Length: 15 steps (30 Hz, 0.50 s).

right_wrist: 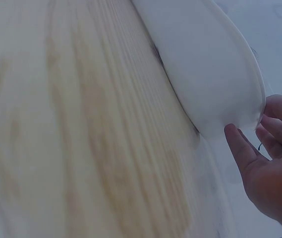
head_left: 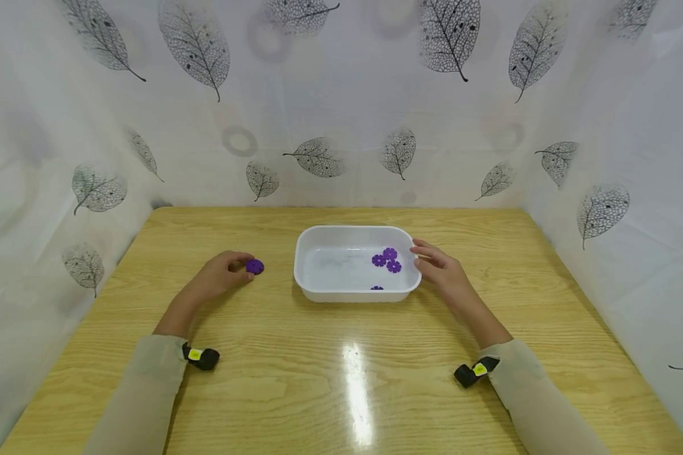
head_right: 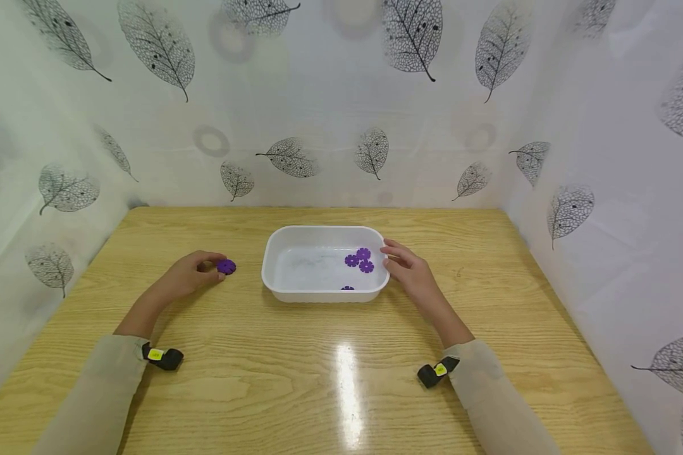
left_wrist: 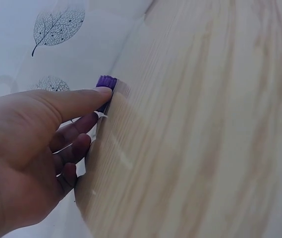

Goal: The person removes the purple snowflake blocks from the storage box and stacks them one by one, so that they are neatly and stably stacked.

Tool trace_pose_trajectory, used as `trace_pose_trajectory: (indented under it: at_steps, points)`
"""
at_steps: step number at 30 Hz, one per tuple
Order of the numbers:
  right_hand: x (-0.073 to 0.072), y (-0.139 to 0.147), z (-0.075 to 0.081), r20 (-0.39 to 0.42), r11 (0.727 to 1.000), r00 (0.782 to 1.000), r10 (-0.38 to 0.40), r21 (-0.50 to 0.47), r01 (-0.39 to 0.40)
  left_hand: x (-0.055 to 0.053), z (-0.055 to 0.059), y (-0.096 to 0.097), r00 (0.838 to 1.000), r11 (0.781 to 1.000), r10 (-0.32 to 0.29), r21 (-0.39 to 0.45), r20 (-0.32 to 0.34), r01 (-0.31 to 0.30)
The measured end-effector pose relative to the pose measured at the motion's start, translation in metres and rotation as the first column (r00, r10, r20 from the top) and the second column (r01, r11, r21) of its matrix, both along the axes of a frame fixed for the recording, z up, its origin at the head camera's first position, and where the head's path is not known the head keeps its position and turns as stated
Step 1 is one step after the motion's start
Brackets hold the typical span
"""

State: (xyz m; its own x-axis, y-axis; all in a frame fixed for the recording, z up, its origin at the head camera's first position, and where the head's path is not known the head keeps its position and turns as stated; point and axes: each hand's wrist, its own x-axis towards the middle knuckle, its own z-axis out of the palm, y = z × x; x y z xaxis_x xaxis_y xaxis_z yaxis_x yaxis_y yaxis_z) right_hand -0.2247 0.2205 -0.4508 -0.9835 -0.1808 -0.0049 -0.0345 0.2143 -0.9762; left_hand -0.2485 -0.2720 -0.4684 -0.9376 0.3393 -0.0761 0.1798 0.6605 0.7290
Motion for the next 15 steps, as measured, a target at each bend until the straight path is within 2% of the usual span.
trace_pose_trajectory:
  at_steps: [9,15]
  points:
    - [0.000,0.000,0.000,0.010,1.000,1.000,0.003,-0.024,-0.003,0.002,0.000,0.002,1.000,1.000,0.026,-0.015,0.014,-0.026]
    - [0.007,-0.005,0.014,0.025,0.999,1.000,0.011,-0.036,-0.010,0.002,0.002,0.000,1.000,0.999,0.024,-0.027,0.004,-0.024]
